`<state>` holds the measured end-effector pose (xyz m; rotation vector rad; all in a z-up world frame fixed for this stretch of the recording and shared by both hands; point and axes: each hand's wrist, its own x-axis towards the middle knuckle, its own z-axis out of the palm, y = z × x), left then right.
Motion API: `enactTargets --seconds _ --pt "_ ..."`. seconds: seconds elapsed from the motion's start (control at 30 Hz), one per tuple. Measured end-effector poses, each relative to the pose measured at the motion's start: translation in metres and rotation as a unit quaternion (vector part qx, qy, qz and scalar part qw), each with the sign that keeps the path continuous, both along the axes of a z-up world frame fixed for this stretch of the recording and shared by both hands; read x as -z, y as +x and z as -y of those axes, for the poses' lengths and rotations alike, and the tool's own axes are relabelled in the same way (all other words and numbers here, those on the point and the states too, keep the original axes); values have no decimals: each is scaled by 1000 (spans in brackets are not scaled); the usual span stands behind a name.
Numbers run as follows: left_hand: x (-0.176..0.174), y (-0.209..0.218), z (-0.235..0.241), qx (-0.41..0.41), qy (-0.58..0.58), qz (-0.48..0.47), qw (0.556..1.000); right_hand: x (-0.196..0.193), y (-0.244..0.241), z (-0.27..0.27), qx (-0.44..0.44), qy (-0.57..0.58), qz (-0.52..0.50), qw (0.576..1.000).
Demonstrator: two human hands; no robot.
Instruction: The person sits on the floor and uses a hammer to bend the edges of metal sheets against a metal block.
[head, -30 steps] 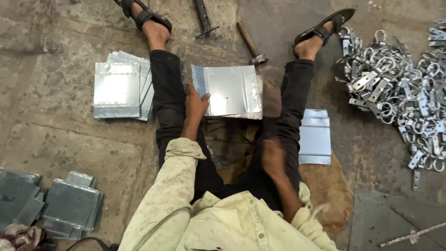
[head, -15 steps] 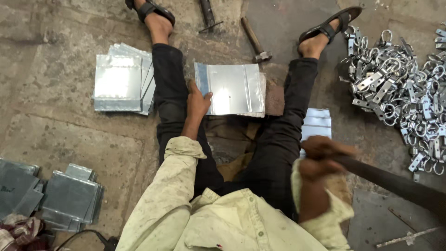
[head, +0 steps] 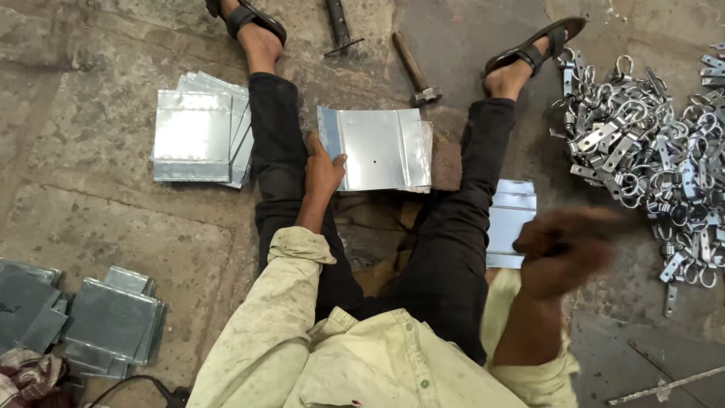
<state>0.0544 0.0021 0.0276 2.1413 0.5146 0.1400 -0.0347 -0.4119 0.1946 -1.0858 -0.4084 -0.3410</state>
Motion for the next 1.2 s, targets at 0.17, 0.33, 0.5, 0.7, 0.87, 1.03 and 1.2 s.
enactTargets --seconds 0.17,0.33,0.5,0.7,0.87,1.03,1.2 --pt "-7 -4 2 -8 16 16 1000 43 23 -48 201 -74 116 970" --pt "14 7 -2 -2 20 -6 1000 139 3 -66 53 -449 -295 842" --pt "17 -2 -2 13 84 70 994 68 12 -33 148 -480 -53 863" --pt "-16 -14 12 -8 40 -42 998 13 3 -47 99 -25 37 994" --pt "-12 -15 11 -16 34 -47 998 153 1 -52 215 -471 49 854" --pt "2 -17 10 -5 63 16 998 126 -2 -57 55 -556 -244 793" --pt "-6 -26 12 2 5 -24 1000 -7 -3 -45 119 -324 -136 929"
